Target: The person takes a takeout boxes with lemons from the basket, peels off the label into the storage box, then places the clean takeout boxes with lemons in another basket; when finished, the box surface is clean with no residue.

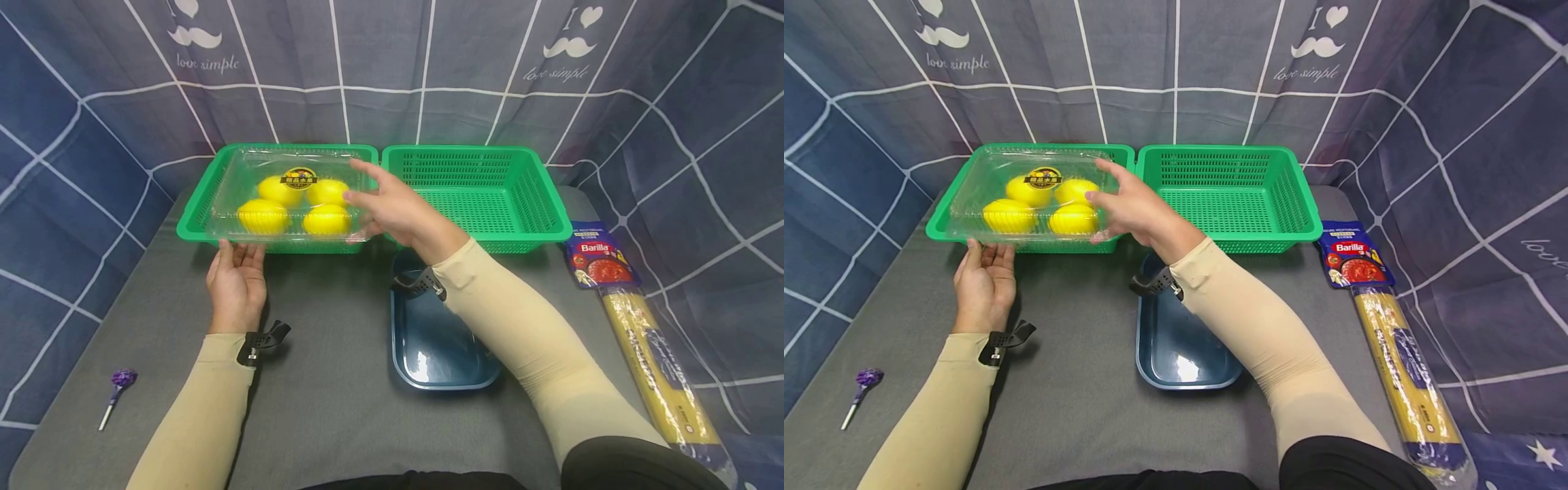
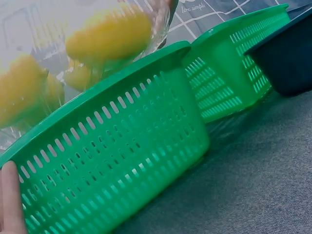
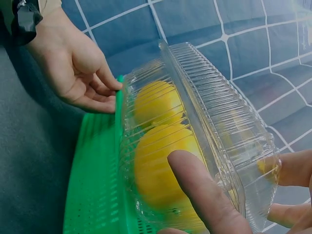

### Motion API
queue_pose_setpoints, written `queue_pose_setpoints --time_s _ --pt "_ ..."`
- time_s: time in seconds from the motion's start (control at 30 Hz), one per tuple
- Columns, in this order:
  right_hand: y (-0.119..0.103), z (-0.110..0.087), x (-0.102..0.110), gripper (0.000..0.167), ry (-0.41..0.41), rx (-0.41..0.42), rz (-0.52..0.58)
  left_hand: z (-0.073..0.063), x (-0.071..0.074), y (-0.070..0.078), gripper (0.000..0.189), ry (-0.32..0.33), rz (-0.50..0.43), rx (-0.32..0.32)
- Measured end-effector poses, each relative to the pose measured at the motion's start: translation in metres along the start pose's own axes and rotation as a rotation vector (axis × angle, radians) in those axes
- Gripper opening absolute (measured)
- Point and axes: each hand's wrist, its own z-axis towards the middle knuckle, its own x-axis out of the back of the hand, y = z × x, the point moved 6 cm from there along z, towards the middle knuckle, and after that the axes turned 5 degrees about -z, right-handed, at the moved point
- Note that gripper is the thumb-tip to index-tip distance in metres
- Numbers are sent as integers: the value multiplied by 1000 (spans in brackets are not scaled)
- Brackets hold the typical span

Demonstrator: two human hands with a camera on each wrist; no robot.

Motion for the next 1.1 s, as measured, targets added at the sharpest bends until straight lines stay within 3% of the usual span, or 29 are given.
queue_pose_setpoints --time_s 0.33,0.5,0.73,0.93,1.03,1.1 --pt "2 -19 0 75 11 25 -108 -1 2 2 36 -9 16 -7" --pt "6 -29 -2 75 -8 35 -82 1 2 1 32 -13 53 -28" --pt "10 -42 -6 75 -27 50 -69 2 -2 1 29 -68 60 -42" --pt "13 -51 -12 76 -50 48 -65 -3 -5 3 28 -72 12 24" --pt "15 -55 -15 76 -60 46 -80 -8 -8 3 31 -122 47 60" --pt "16 -58 -17 76 -69 49 -81 -12 -10 3 34 -179 119 64"
